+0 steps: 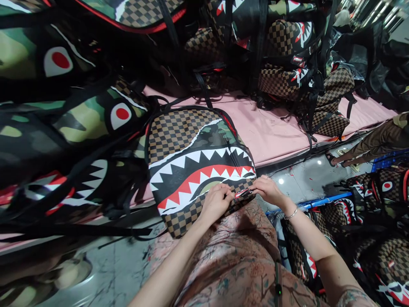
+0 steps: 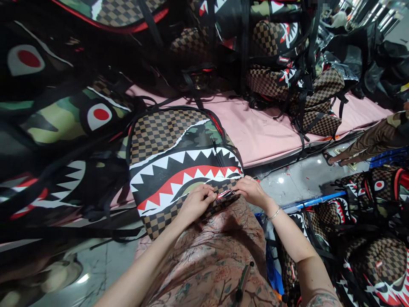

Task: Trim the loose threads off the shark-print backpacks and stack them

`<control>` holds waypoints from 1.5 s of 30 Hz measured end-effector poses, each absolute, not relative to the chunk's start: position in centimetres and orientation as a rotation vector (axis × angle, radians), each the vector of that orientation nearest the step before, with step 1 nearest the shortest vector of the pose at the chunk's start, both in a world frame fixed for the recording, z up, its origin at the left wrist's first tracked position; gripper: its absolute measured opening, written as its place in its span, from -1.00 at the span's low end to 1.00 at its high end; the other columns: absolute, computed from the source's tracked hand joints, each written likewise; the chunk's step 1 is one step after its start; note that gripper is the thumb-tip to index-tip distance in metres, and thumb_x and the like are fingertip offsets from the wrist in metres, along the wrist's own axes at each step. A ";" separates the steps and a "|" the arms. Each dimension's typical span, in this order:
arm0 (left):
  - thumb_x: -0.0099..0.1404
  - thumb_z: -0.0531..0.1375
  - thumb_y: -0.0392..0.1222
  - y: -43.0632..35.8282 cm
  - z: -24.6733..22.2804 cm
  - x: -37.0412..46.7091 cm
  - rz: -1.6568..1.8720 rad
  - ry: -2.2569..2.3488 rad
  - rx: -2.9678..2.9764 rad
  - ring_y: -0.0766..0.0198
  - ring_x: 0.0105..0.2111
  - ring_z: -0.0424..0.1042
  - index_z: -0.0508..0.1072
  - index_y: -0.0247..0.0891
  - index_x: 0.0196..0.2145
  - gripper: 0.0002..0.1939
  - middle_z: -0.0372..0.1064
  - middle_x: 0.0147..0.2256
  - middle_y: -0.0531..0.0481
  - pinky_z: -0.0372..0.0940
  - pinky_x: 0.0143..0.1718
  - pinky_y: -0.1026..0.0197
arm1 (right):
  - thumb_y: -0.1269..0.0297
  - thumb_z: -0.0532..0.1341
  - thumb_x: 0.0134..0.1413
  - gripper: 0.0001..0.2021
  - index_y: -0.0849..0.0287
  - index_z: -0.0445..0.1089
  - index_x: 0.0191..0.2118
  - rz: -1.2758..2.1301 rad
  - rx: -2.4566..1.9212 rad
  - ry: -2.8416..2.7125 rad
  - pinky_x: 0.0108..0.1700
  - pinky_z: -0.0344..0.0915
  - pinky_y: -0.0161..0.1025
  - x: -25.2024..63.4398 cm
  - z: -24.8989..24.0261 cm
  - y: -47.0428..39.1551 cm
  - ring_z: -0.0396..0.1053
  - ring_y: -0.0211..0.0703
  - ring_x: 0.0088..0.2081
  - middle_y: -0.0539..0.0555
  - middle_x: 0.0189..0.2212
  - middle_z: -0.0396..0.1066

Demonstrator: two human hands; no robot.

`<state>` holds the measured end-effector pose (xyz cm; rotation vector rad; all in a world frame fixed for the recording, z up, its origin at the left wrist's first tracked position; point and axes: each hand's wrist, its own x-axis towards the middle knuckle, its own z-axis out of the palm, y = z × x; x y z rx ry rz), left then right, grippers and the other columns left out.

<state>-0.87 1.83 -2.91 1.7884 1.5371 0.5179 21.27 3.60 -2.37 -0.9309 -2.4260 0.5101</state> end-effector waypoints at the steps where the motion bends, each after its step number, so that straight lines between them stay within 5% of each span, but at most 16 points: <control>1: 0.14 0.01 -0.13 1.8 -2.9 -0.9 0.514 1.534 1.799 0.12 -0.20 0.33 0.31 -0.21 -0.65 -0.73 0.39 -0.28 -0.07 0.20 -0.11 0.10 | 0.25 0.01 0.23 -0.77 0.15 0.40 -0.21 0.511 -0.930 -2.436 -0.17 0.21 -0.20 21.0 -2.2 3.5 0.32 -0.18 -0.28 0.08 -0.37 0.42; 30: 0.11 -0.01 -0.20 2.7 -2.6 -1.1 0.500 1.444 1.931 0.10 -0.27 0.32 0.37 -0.21 -0.63 -0.75 0.40 -0.36 -0.10 0.19 -0.19 0.09 | 0.41 0.10 0.13 -0.83 0.15 0.38 -0.18 0.395 -1.459 -2.122 -0.24 0.23 -0.16 18.5 -2.8 -2.9 0.29 -0.09 -0.29 0.10 -0.35 0.40; 45: 0.11 -0.01 -0.23 2.9 -2.9 -1.0 0.473 1.463 1.920 0.06 -0.26 0.31 0.35 -0.21 -0.64 -0.75 0.37 -0.38 -0.13 0.19 -0.20 0.07 | 0.34 0.08 0.16 -0.86 0.12 0.38 -0.23 0.275 -1.604 -1.987 -0.25 0.23 -0.15 16.5 -3.4 -4.3 0.31 -0.07 -0.30 0.09 -0.40 0.39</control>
